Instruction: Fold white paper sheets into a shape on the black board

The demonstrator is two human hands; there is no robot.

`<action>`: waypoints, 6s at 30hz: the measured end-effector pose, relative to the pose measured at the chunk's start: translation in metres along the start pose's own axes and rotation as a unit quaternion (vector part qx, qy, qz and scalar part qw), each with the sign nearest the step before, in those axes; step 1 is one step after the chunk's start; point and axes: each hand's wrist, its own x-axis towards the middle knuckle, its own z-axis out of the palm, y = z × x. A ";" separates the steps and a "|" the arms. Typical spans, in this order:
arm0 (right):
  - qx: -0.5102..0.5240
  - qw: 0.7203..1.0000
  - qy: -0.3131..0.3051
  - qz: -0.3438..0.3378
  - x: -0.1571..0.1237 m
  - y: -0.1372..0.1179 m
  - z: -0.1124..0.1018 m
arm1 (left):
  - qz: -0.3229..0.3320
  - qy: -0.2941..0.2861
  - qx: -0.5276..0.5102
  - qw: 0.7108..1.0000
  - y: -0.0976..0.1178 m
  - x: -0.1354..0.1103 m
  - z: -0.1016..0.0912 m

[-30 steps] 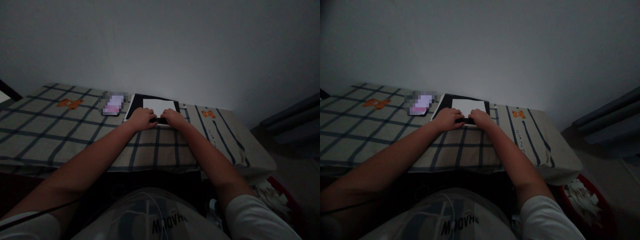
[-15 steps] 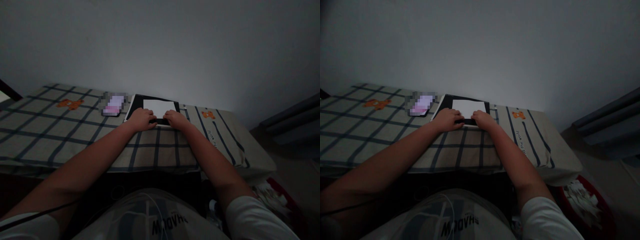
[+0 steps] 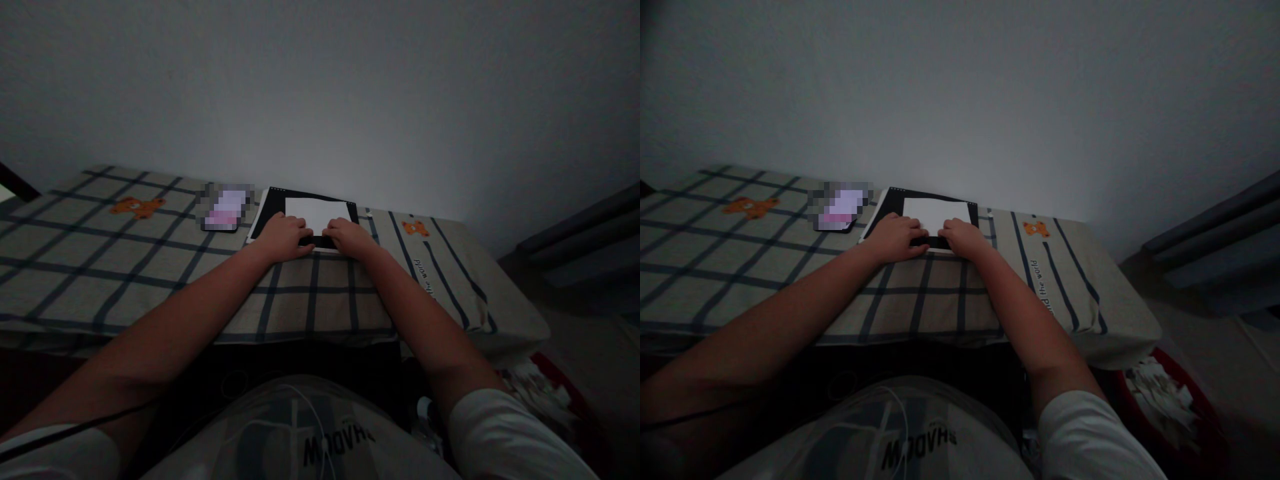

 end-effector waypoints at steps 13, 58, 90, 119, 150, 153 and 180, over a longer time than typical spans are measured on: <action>0.042 0.999 0.016 -0.017 -0.005 0.006 0.003 | -0.019 -0.013 0.018 1.000 -0.011 -0.001 -0.007; 0.064 0.997 0.032 -0.010 -0.009 0.000 -0.004 | -0.027 0.003 -0.020 0.999 -0.014 -0.009 -0.006; 0.072 0.996 0.056 0.021 -0.012 0.011 0.001 | 0.109 -0.001 -0.055 0.992 -0.009 -0.009 0.001; 0.114 0.990 0.077 -0.023 -0.011 -0.003 -0.003 | 0.022 -0.010 -0.048 0.999 -0.008 -0.012 0.000; 0.590 0.766 0.131 0.220 -0.003 0.003 0.006 | 0.045 0.089 -0.138 0.985 -0.014 -0.015 -0.009; 0.663 0.693 0.162 0.232 -0.002 0.005 0.007 | 0.070 0.045 -0.157 0.984 -0.014 -0.015 -0.007; 0.756 0.606 0.062 0.239 -0.016 0.018 -0.008 | 0.054 0.002 -0.120 0.991 -0.001 -0.009 0.004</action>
